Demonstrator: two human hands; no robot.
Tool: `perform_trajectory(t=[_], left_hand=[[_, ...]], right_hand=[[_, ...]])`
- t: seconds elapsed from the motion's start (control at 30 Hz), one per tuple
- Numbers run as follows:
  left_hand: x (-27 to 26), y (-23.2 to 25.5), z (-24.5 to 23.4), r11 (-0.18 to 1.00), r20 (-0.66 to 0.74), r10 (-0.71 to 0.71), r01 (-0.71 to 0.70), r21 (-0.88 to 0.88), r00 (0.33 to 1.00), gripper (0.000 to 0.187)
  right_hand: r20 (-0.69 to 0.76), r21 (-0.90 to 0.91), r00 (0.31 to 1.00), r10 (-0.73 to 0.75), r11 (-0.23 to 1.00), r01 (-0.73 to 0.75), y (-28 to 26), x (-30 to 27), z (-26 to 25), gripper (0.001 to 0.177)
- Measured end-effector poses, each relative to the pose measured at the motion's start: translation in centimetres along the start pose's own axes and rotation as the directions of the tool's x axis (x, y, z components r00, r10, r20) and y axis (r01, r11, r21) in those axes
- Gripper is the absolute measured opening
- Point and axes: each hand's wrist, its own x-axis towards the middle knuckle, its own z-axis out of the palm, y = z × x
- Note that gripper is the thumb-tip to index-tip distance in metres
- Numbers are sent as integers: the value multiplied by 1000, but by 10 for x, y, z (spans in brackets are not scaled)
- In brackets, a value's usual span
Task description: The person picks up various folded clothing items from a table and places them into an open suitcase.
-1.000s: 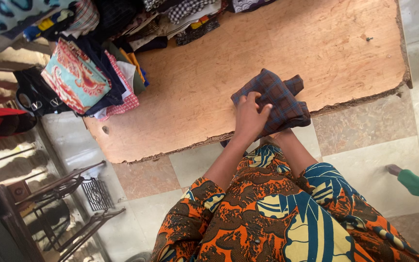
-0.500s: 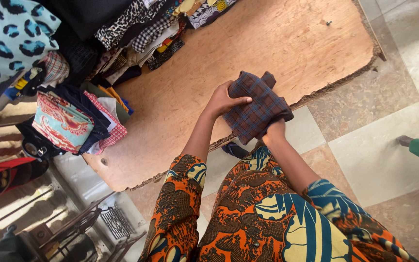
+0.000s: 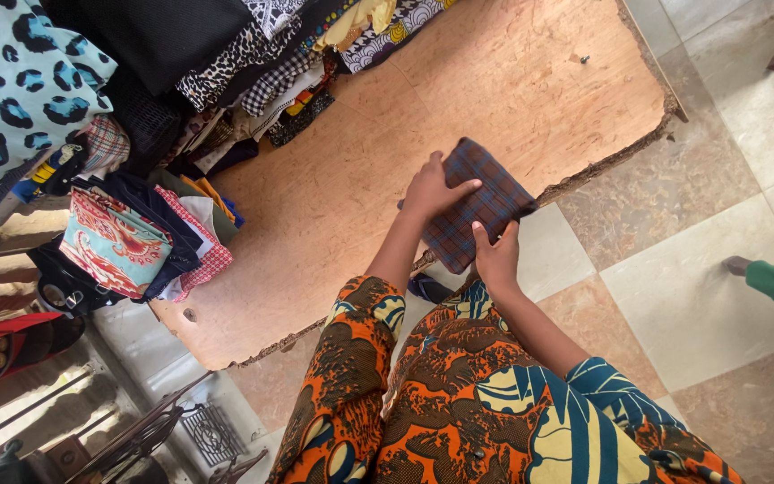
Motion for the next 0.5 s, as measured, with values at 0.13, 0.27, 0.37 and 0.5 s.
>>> perform_trajectory(t=[0.13,0.27,0.37,0.5], left_hand=[[12,-19,-23,969,74,-125,138,-205,989,94],[23,-5,-51,974,22,-28,22,226,999,77],[26,5,-55,897,-33,113,-88,432,993,60],[23,3,-44,870,-102,174,-105,481,979,68]], right_hand=[[86,340,996,-2,940,-28,5,25,20,45],[415,618,892,180,664,-421,30,51,51,36],[589,539,766,256,582,-609,40,55,59,28],[546,-117,757,358,928,-354,12,44,29,49]])
